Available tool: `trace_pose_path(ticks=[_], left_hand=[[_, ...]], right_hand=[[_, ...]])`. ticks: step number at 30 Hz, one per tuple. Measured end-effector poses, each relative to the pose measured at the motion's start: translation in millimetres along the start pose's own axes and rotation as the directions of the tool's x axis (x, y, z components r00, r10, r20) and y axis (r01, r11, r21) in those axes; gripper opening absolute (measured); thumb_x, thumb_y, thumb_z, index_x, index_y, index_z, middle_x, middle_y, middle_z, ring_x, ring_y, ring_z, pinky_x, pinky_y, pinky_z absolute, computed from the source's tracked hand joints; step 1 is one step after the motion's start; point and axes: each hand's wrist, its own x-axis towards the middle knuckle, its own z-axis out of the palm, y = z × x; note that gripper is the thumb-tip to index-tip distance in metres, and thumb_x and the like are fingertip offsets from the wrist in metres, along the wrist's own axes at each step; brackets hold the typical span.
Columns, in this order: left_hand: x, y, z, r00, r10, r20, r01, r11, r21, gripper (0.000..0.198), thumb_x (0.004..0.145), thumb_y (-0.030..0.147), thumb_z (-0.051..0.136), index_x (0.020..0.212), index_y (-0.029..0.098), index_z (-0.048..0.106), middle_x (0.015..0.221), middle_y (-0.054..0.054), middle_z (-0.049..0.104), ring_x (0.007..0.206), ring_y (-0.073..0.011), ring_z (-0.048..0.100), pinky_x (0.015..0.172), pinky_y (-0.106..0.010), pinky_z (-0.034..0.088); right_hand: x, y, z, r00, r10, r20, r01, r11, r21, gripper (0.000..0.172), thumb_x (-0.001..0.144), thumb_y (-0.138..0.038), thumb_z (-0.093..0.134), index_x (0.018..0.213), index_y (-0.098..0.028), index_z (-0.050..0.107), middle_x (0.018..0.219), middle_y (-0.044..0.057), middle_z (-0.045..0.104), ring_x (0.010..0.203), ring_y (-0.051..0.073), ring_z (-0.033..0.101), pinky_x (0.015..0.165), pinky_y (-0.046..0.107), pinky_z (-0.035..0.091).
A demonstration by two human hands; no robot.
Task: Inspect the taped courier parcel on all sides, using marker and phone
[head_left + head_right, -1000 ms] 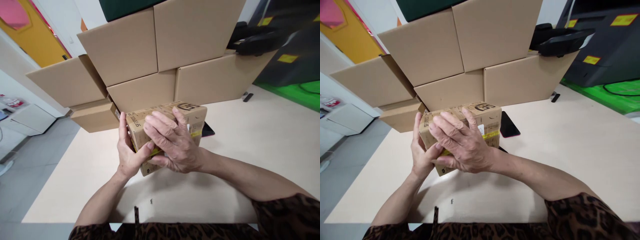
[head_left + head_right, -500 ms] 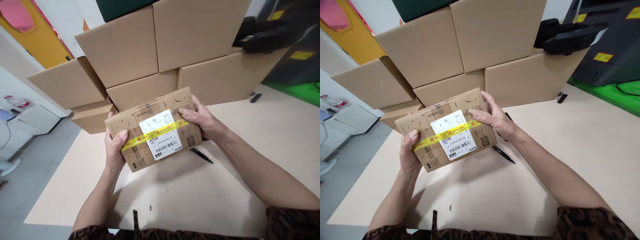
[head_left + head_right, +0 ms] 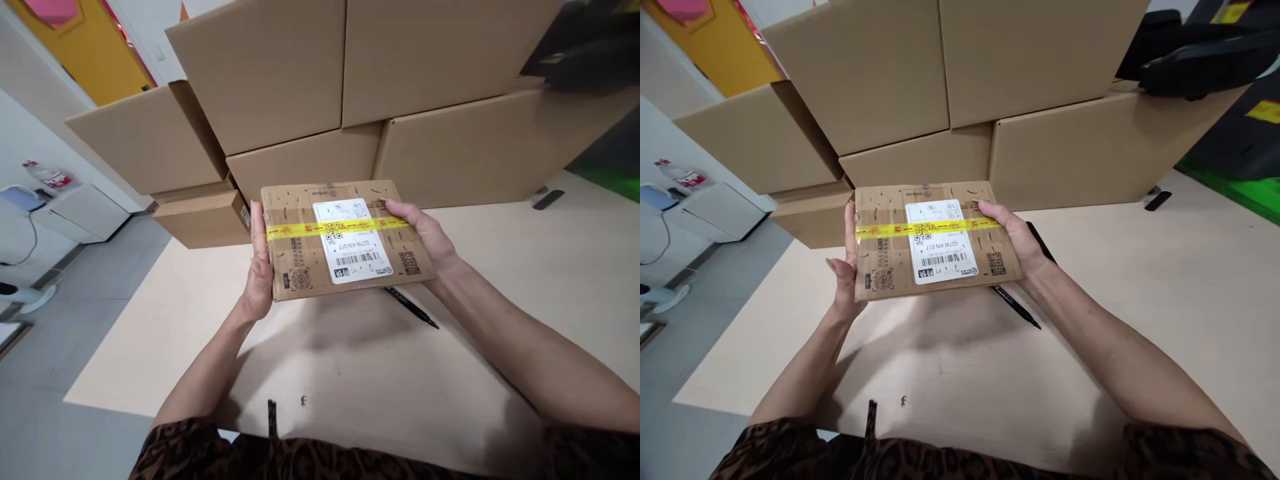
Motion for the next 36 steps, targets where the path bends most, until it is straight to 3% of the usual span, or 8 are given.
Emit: trace_pose_path(ticks=[7,12,17,20,23,28,31,36], left_hand=[[5,5,-12.9,0.972,0.122,0.2,-0.149,0.981,0.126,0.1,0.058,0.078,0.091,0.143,0.034,0.062,0.179,-0.007,0.027,0.17,-0.0485,-0.002,0.134,-0.073,0.016],[7,-7,-15.5,0.977,0.172,0.126,-0.193,0.966,0.175,0.062,0.084,0.054,0.084,0.139,0.036,0.063,0.177,-0.006,0.033,0.17,-0.0393,0.015,0.135,-0.065,0.019],[5,-10,-9.5,0.997,-0.069,-0.035,0.071,0.996,0.05,0.058,0.086,0.059,0.081,0.135,0.034,0.062,0.162,-0.008,0.053,0.159,-0.0333,0.043,0.131,-0.053,0.036],[7,-5,-5.2,0.952,-0.289,-0.097,0.278,0.954,-0.113,0.059,0.083,0.061,0.083,0.13,0.033,0.062,0.124,-0.007,0.072,0.109,-0.0247,0.074,0.095,-0.04,0.063],[11,1,-4.8,0.907,-0.402,-0.127,0.373,0.905,-0.204,0.061,0.075,0.06,0.091,0.121,0.029,0.065,0.097,-0.002,0.07,0.073,-0.0143,0.067,0.065,-0.027,0.06],[10,2,-4.9,0.87,-0.474,-0.135,0.439,0.87,-0.226,0.062,0.07,0.058,0.095,0.114,0.028,0.063,0.087,0.002,0.066,0.065,-0.0111,0.06,0.056,-0.023,0.053],[9,-2,-2.4,0.843,-0.523,-0.124,0.485,0.84,-0.244,0.066,0.066,0.059,0.097,0.112,0.028,0.061,0.087,0.004,0.064,0.067,-0.0102,0.059,0.059,-0.023,0.054],[8,-3,2.7,0.825,-0.55,-0.131,0.507,0.823,-0.257,0.074,0.063,0.063,0.097,0.116,0.027,0.06,0.089,0.003,0.065,0.071,-0.0117,0.061,0.059,-0.024,0.053]], right_hand=[[8,5,-11,0.997,-0.029,-0.076,0.027,0.999,-0.026,0.053,0.094,-0.069,0.054,0.118,-0.026,0.075,0.102,0.011,0.084,0.101,0.036,0.082,0.083,0.059,0.07],[9,10,-1,0.986,-0.156,-0.064,0.151,0.985,-0.085,0.062,0.093,-0.078,0.051,0.123,-0.029,0.074,0.104,0.01,0.084,0.107,0.035,0.08,0.086,0.057,0.069],[6,20,4,0.95,-0.259,-0.173,0.238,0.962,-0.131,0.072,0.092,-0.087,0.043,0.138,-0.036,0.067,0.137,0.007,0.076,0.134,0.035,0.07,0.105,0.058,0.063],[-3,25,6,0.886,-0.395,-0.244,0.349,0.913,-0.209,0.068,0.099,-0.081,0.034,0.148,-0.04,0.058,0.162,0.003,0.058,0.158,0.031,0.047,0.126,0.058,0.045],[-16,23,10,0.837,-0.534,-0.122,0.468,0.813,-0.347,0.075,0.093,-0.083,0.047,0.154,-0.04,0.052,0.17,0.002,0.049,0.163,0.031,0.038,0.131,0.055,0.037],[-18,15,17,0.903,-0.394,-0.174,0.333,0.895,-0.297,0.062,0.07,-0.061,0.091,0.122,-0.033,0.069,0.124,0.004,0.074,0.104,0.026,0.072,0.087,0.042,0.063],[-10,16,18,0.929,-0.265,-0.259,0.227,0.959,-0.167,0.047,0.068,-0.056,0.092,0.099,-0.029,0.071,0.085,-0.001,0.069,0.072,0.017,0.062,0.063,0.033,0.055],[-9,15,18,0.926,-0.259,-0.273,0.199,0.953,-0.229,0.05,0.072,-0.062,0.088,0.101,-0.028,0.068,0.078,-0.002,0.066,0.067,0.016,0.058,0.059,0.031,0.047]])
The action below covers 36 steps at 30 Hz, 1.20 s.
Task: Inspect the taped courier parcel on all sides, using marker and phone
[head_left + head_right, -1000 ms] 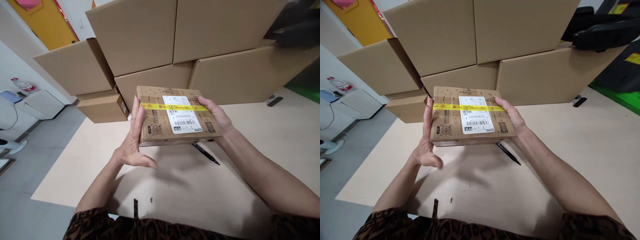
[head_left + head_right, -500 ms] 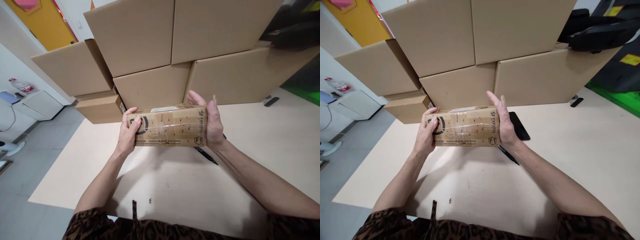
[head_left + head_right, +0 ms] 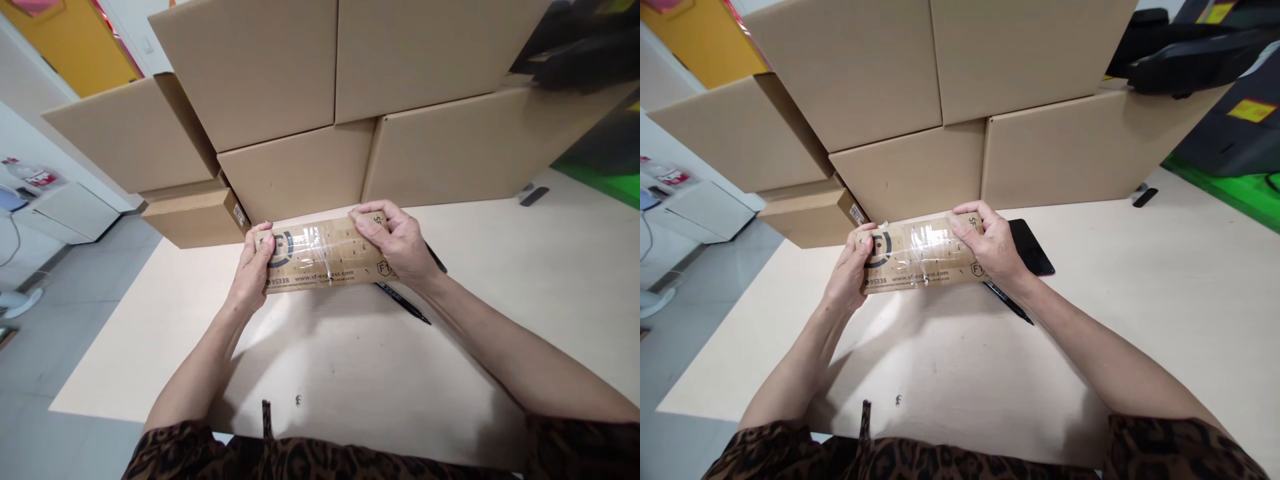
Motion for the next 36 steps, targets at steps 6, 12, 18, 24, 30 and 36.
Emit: trace_pose_path(ticks=[6,12,18,24,30,36], left_hand=[[-4,4,6.9,1.0,0.009,-0.025,-0.008,0.999,0.037,0.091,0.043,0.036,0.108,0.115,0.024,0.054,0.09,0.005,0.067,0.078,-0.0101,0.064,0.07,-0.021,0.056],[-2,2,5.7,1.0,0.017,0.01,-0.017,1.0,0.014,0.086,0.055,0.057,0.102,0.12,0.026,0.055,0.095,0.002,0.068,0.076,-0.0114,0.065,0.067,-0.024,0.057],[1,-4,2.3,0.999,0.047,0.023,-0.048,0.999,0.021,0.091,0.049,0.046,0.107,0.122,0.026,0.057,0.098,0.0,0.069,0.083,-0.013,0.066,0.074,-0.025,0.059],[16,-16,-9.9,0.996,0.068,0.049,-0.07,0.997,0.03,0.081,0.071,0.066,0.092,0.136,0.031,0.06,0.12,-0.006,0.071,0.101,-0.021,0.071,0.085,-0.033,0.063],[34,-46,-23.8,0.918,0.268,0.293,-0.291,0.956,0.037,0.115,0.068,0.088,0.079,0.164,0.038,0.037,0.171,-0.012,0.043,0.158,-0.0383,0.045,0.124,-0.055,0.047],[27,-47,-26.4,0.819,0.475,0.322,-0.562,0.777,0.283,0.102,0.082,0.061,0.085,0.167,0.036,0.035,0.176,-0.011,0.036,0.16,-0.0373,0.042,0.13,-0.053,0.04]], right_hand=[[1,-2,-1,0.999,-0.048,-0.017,0.045,0.988,-0.145,0.059,0.059,-0.058,0.096,0.097,-0.026,0.064,0.084,0.0,0.068,0.077,0.019,0.061,0.066,0.033,0.05],[5,6,1,0.988,-0.12,-0.1,0.111,0.989,-0.098,0.042,0.087,-0.068,0.07,0.091,-0.026,0.065,0.088,0.002,0.067,0.079,0.018,0.061,0.07,0.034,0.051],[4,8,-7,0.986,-0.169,0.008,0.163,0.936,-0.312,0.08,0.062,-0.061,0.094,0.128,-0.029,0.062,0.127,0.007,0.07,0.108,0.027,0.069,0.094,0.046,0.058],[13,15,-4,0.988,-0.126,-0.084,0.115,0.985,-0.126,0.045,0.083,-0.059,0.079,0.116,-0.03,0.068,0.121,0.006,0.073,0.095,0.022,0.071,0.083,0.041,0.063],[25,18,-14,0.99,-0.081,-0.12,0.088,0.994,0.057,0.043,0.074,-0.052,0.089,0.109,-0.032,0.073,0.124,0.003,0.075,0.094,0.019,0.072,0.079,0.035,0.065],[30,17,-23,0.99,0.108,-0.095,-0.095,0.986,0.134,0.036,0.077,-0.048,0.089,0.105,-0.031,0.075,0.108,0.003,0.077,0.091,0.021,0.074,0.081,0.039,0.067]])
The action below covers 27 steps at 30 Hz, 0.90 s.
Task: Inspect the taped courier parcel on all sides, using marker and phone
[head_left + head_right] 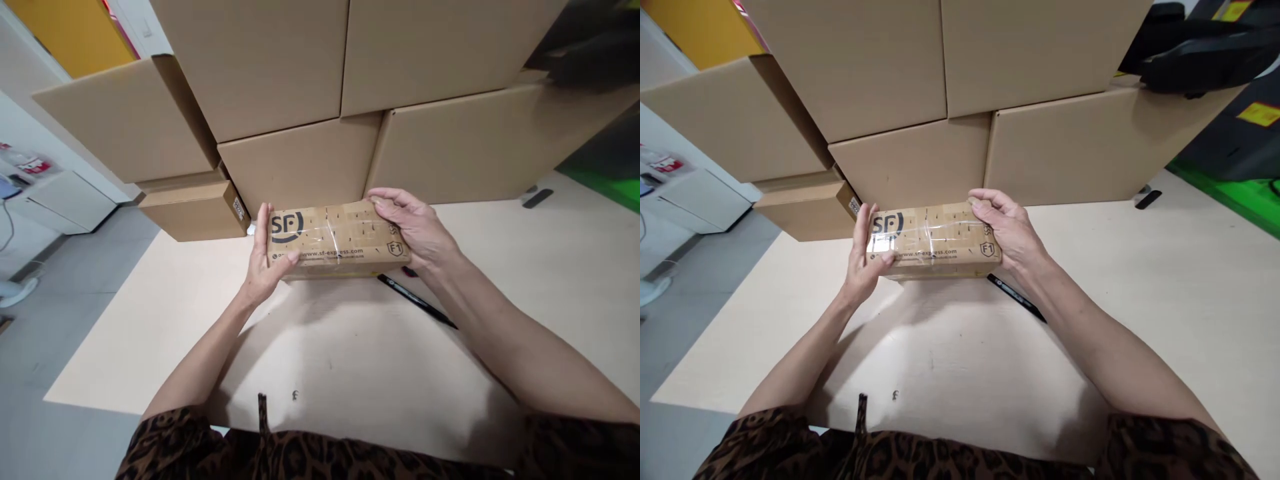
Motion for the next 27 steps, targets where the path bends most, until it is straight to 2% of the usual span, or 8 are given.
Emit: trace_pose_path(ticks=[3,8,10,13,16,19,24,27], left_hand=[[5,2,0.9,0.986,-0.083,-0.143,0.083,0.997,-0.003,0.079,0.087,0.062,0.078,0.156,0.033,0.054,0.166,-0.008,0.053,0.156,-0.035,0.048,0.132,-0.051,0.037],[22,-3,-4.4,0.895,-0.367,-0.255,0.315,0.922,-0.225,0.085,0.076,0.057,0.083,0.151,0.027,0.058,0.166,-0.011,0.053,0.151,-0.0384,0.054,0.127,-0.051,0.045],[25,-2,-9.8,0.887,-0.393,-0.243,0.335,0.909,-0.248,0.091,0.072,0.06,0.085,0.151,0.026,0.057,0.17,-0.012,0.047,0.153,-0.0392,0.051,0.127,-0.05,0.045],[23,0,-17.1,0.94,-0.313,-0.137,0.283,0.938,-0.2,0.106,0.067,0.068,0.089,0.157,0.029,0.049,0.174,-0.012,0.041,0.159,-0.0378,0.044,0.131,-0.048,0.039],[16,2,-15.9,0.972,-0.23,-0.049,0.221,0.964,-0.147,0.114,0.064,0.063,0.095,0.16,0.033,0.042,0.165,-0.012,0.051,0.153,-0.0347,0.051,0.127,-0.047,0.043],[11,7,-4.7,0.975,-0.181,-0.132,0.165,0.978,-0.124,0.097,0.067,0.06,0.094,0.149,0.03,0.052,0.142,-0.011,0.065,0.135,-0.0309,0.065,0.117,-0.045,0.052],[7,21,9.4,0.947,-0.177,-0.269,0.165,0.984,-0.068,0.072,0.07,0.062,0.091,0.126,0.025,0.065,0.129,-0.009,0.068,0.124,-0.0281,0.066,0.112,-0.044,0.053],[6,28,8.8,0.933,-0.232,-0.275,0.222,0.973,-0.067,0.063,0.073,0.061,0.09,0.12,0.025,0.067,0.126,-0.009,0.069,0.126,-0.0291,0.065,0.109,-0.044,0.055]], right_hand=[[-3,3,1,0.999,-0.027,0.034,0.027,1.0,-0.002,0.05,0.08,-0.061,0.083,0.12,-0.034,0.07,0.128,0.005,0.075,0.119,0.028,0.073,0.102,0.049,0.064],[-11,17,6,0.905,-0.272,0.329,0.335,0.93,-0.152,0.118,0.06,-0.078,0.089,0.159,-0.039,0.04,0.169,0.007,0.044,0.16,0.039,0.038,0.13,0.06,0.037],[-13,25,9,0.896,-0.276,0.347,0.367,0.901,-0.232,0.114,0.063,-0.074,0.089,0.158,-0.036,0.04,0.168,0.009,0.043,0.158,0.039,0.04,0.132,0.06,0.033],[-15,35,14,0.927,-0.281,0.249,0.34,0.91,-0.238,0.09,0.075,-0.076,0.079,0.149,-0.033,0.048,0.159,0.01,0.052,0.151,0.035,0.049,0.131,0.058,0.033],[-16,40,19,0.948,-0.263,0.18,0.301,0.924,-0.236,0.072,0.086,-0.075,0.067,0.143,-0.035,0.052,0.155,0.007,0.057,0.146,0.032,0.053,0.128,0.055,0.039],[-17,39,22,0.965,-0.233,0.122,0.257,0.935,-0.246,0.062,0.093,-0.074,0.055,0.142,-0.036,0.054,0.15,0.007,0.061,0.141,0.03,0.058,0.122,0.053,0.046],[-19,29,19,0.96,-0.245,0.132,0.273,0.923,-0.271,0.083,0.08,-0.08,0.071,0.146,-0.035,0.049,0.156,0.008,0.056,0.144,0.031,0.056,0.122,0.05,0.046],[-21,23,16,0.96,-0.265,0.091,0.28,0.894,-0.349,0.092,0.074,-0.079,0.08,0.146,-0.029,0.051,0.143,0.011,0.065,0.133,0.032,0.064,0.118,0.052,0.048]])
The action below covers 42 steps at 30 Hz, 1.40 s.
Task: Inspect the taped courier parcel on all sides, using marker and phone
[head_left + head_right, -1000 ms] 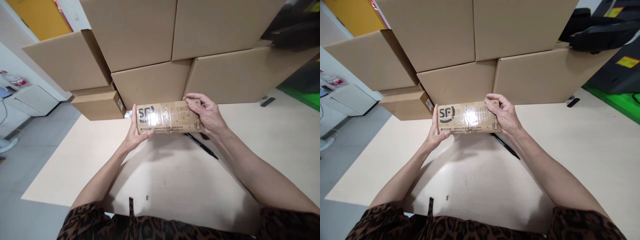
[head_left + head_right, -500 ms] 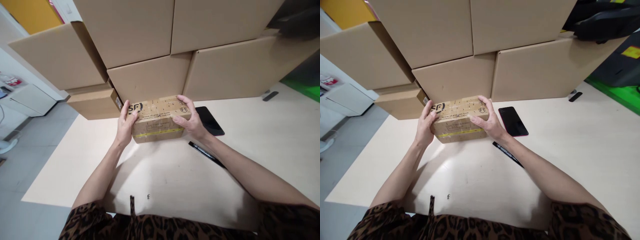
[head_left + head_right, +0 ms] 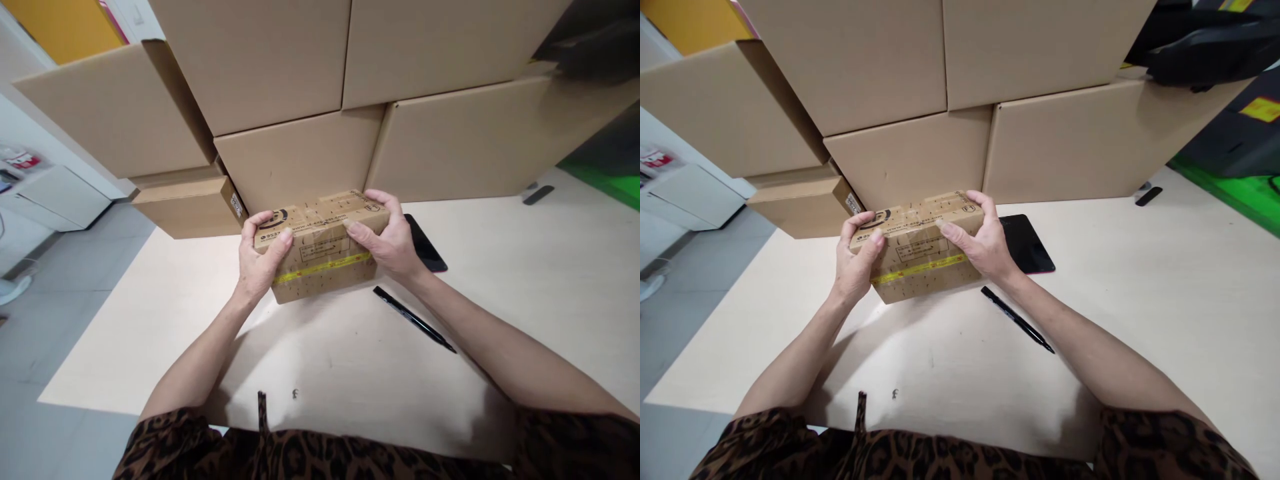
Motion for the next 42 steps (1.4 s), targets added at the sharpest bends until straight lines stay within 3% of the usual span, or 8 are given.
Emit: trace_pose_path(ticks=[11,14,16,19,22,24,39,42], left_hand=[[12,-6,0.1,0.993,-0.083,-0.086,0.072,0.989,-0.13,0.065,0.074,0.07,0.085,0.115,0.025,0.064,0.114,-0.006,0.069,0.109,-0.022,0.07,0.094,-0.033,0.06],[16,-6,-4.6,0.987,-0.112,-0.116,0.094,0.984,-0.152,0.064,0.074,0.07,0.086,0.115,0.026,0.063,0.111,-0.005,0.068,0.103,-0.0201,0.07,0.089,-0.032,0.06],[18,-6,-6.6,0.984,-0.112,-0.139,0.09,0.984,-0.155,0.064,0.073,0.069,0.087,0.114,0.026,0.063,0.111,-0.005,0.068,0.103,-0.0199,0.07,0.09,-0.032,0.06],[20,-6,-6.6,0.979,-0.132,-0.158,0.105,0.979,-0.173,0.068,0.069,0.07,0.089,0.112,0.025,0.063,0.111,-0.005,0.068,0.1,-0.019,0.069,0.088,-0.031,0.059],[22,-4,-4.8,0.972,-0.171,-0.16,0.135,0.967,-0.214,0.076,0.061,0.074,0.092,0.111,0.024,0.063,0.108,-0.003,0.067,0.092,-0.0166,0.068,0.083,-0.03,0.058],[23,-3,-3.8,0.97,-0.18,-0.165,0.139,0.963,-0.233,0.079,0.057,0.075,0.093,0.109,0.024,0.063,0.102,-0.002,0.067,0.087,-0.0155,0.067,0.08,-0.029,0.058],[31,-7,-8.9,0.973,-0.152,-0.172,0.104,0.959,-0.264,0.073,0.061,0.076,0.091,0.103,0.025,0.06,0.092,-0.001,0.067,0.082,-0.0158,0.067,0.075,-0.03,0.058],[32,-5,-10.0,0.977,-0.169,-0.133,0.125,0.95,-0.286,0.072,0.061,0.074,0.092,0.102,0.024,0.061,0.093,-0.002,0.068,0.082,-0.0167,0.067,0.074,-0.03,0.057]], right_hand=[[18,-4,-17,0.992,-0.026,-0.124,0.026,1.0,-0.007,0.06,0.089,-0.08,0.061,0.124,-0.031,0.063,0.124,0.008,0.072,0.119,0.028,0.069,0.104,0.048,0.057],[3,-21,-39,0.968,-0.111,-0.225,0.069,0.98,-0.185,0.049,0.09,-0.077,0.063,0.105,-0.031,0.058,0.097,0.005,0.069,0.091,0.025,0.069,0.081,0.044,0.058],[-18,-31,-53,1.0,-0.026,0.014,0.029,0.928,-0.372,0.049,0.093,-0.077,0.058,0.086,-0.03,0.053,0.069,0.001,0.061,0.061,0.02,0.057,0.06,0.039,0.048],[-58,-35,-61,0.848,0.297,0.438,0.12,0.699,-0.705,0.043,0.093,-0.068,0.062,0.08,-0.028,0.052,0.064,0.002,0.063,0.056,0.023,0.059,0.055,0.037,0.04],[-86,-26,-55,0.676,0.437,0.593,0.324,0.547,-0.772,0.012,0.1,-0.032,0.057,0.09,-0.024,0.056,0.095,0.01,0.077,0.082,0.028,0.074,0.068,0.038,0.046],[-89,-20,-47,0.643,0.505,0.576,0.338,0.488,-0.805,0.018,0.103,-0.016,0.041,0.097,-0.022,0.057,0.101,0.013,0.077,0.088,0.028,0.075,0.072,0.037,0.046],[16,29,-35,0.855,0.43,0.291,0.078,0.448,-0.89,0.035,0.106,-0.036,0.042,0.127,-0.014,0.06,0.125,0.028,0.069,0.102,0.036,0.073,0.087,0.048,0.054],[30,27,-36,0.925,0.269,0.267,0.011,0.687,-0.727,0.052,0.108,-0.058,0.033,0.133,-0.019,0.057,0.133,0.021,0.069,0.115,0.032,0.071,0.096,0.047,0.057]])
